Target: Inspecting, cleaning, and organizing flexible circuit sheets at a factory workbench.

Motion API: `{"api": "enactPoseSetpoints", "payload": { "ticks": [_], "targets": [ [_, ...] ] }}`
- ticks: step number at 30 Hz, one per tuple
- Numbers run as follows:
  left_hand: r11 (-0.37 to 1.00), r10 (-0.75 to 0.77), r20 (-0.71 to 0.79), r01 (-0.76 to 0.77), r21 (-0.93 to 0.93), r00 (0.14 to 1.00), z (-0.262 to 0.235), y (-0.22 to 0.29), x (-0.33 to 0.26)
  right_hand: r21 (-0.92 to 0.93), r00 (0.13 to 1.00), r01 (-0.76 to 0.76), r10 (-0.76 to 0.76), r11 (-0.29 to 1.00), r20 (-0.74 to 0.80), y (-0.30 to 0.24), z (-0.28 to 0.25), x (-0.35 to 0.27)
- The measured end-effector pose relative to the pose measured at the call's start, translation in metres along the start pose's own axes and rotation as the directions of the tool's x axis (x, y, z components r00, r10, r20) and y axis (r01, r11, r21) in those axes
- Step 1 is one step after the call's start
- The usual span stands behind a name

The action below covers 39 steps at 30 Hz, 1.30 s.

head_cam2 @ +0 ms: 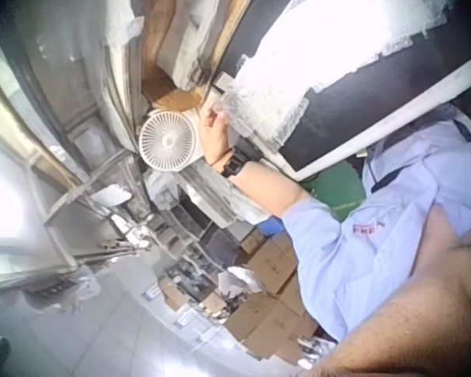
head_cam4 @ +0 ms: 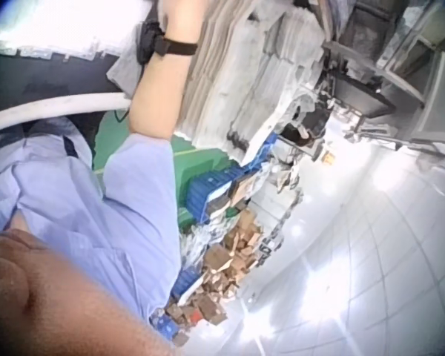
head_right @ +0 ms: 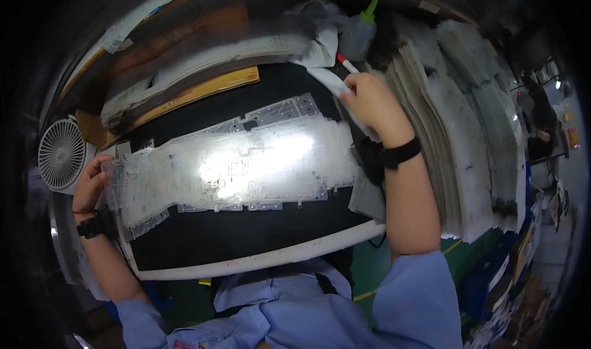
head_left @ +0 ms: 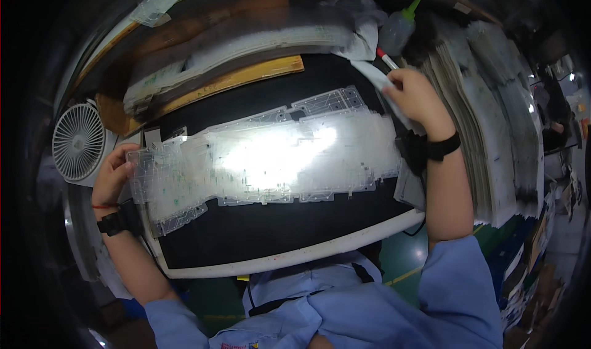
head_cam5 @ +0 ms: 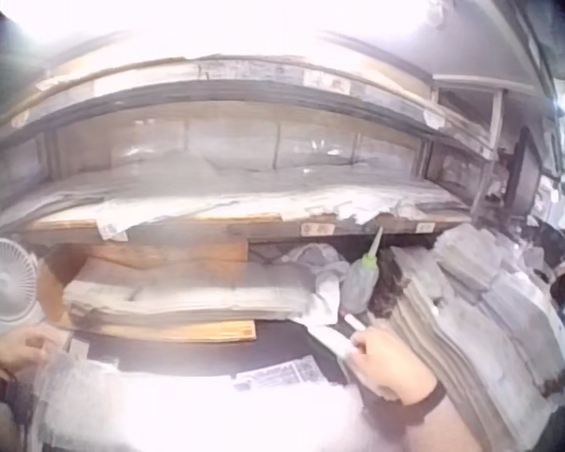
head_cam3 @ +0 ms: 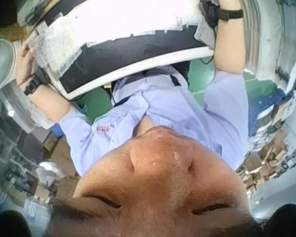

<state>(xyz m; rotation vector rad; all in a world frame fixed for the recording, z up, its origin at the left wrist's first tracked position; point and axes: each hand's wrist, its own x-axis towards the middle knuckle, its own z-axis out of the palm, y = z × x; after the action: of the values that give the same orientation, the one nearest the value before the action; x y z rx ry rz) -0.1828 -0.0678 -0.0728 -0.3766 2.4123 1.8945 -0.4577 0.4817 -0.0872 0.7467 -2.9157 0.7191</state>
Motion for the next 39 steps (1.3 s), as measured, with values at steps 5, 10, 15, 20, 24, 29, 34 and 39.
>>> {"api": "enactPoseSetpoints", "payload": {
  "ticks": [5,10,15,20,24,29,34,39],
  "targets": [
    [0.916,0.111,-0.131,-0.050,0.398,0.985,0.027,0.038,-0.005,0.269,0.947,0.089,0.002,0.959,-0.322,0.006,0.001,0.016],
    [0.892,0.138,0.151,-0.190,0.410,0.979,0.118,0.104,-0.021,0.706,0.839,0.439,0.027,0.556,-0.543,-0.019,-0.028,0.002],
    [0.697,0.124,0.584,-0.489,0.524,0.802,0.204,0.098,-0.009,0.840,0.857,0.276,0.277,0.467,-0.435,-0.032,-0.034,-0.006],
    [0.491,0.115,0.591,-0.563,0.665,0.799,0.227,0.087,-0.001,0.542,0.878,0.244,0.053,0.804,-0.476,-0.037,-0.016,-0.004],
    [0.462,0.067,0.574,-0.535,0.707,0.816,0.228,0.087,-0.001,0.062,0.784,0.506,-0.428,0.860,-0.449,-0.062,-0.024,-0.006],
    [0.469,0.066,0.574,-0.533,0.704,0.816,0.226,0.084,0.001,-0.168,0.873,0.352,-0.388,0.921,-0.296,-0.092,-0.010,-0.030],
    [0.474,0.068,0.564,-0.524,0.707,0.823,0.224,0.080,-0.003,-0.260,0.965,0.239,-0.258,0.936,-0.039,-0.119,0.013,-0.064],
    [0.460,0.072,0.567,-0.532,0.711,0.820,0.226,0.083,-0.005,0.009,0.756,0.558,-0.513,0.830,0.406,-0.148,0.029,-0.122]
  ]
}}
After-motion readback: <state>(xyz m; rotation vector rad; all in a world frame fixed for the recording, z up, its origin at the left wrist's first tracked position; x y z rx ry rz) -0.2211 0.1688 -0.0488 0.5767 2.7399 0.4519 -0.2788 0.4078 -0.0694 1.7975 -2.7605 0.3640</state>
